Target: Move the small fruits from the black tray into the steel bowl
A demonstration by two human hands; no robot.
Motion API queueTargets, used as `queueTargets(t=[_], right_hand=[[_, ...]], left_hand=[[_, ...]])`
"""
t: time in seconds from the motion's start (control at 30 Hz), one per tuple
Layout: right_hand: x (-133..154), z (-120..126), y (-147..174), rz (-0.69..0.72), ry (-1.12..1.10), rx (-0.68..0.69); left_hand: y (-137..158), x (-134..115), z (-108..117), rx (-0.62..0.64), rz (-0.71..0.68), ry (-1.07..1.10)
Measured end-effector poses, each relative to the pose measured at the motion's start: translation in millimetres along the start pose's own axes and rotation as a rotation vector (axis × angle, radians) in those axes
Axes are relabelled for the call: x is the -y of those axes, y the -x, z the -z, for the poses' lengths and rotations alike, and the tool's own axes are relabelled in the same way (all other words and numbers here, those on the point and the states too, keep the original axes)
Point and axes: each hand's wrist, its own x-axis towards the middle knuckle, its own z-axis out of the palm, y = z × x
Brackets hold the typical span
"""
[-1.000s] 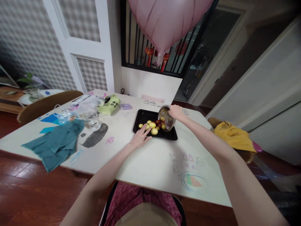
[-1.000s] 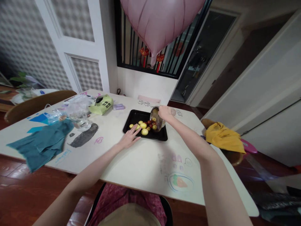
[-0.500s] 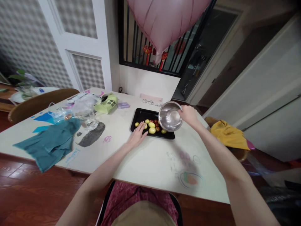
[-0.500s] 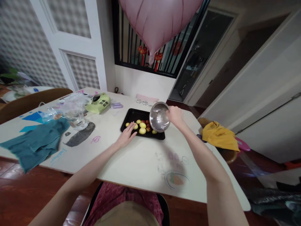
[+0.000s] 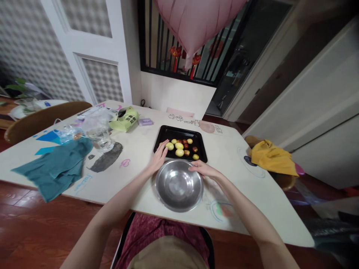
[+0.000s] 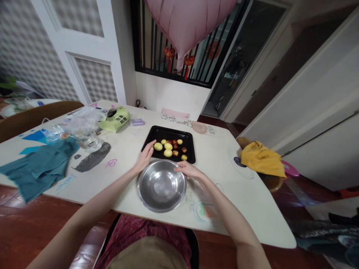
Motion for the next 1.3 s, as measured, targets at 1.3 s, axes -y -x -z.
queueTargets(t=[1.3], right_hand=[[14.5,44.7,-12.2,0.44,0.578,-0.22]], left_hand=[[1.0,-37.8,22.1,0.478,-0.257,0.118]])
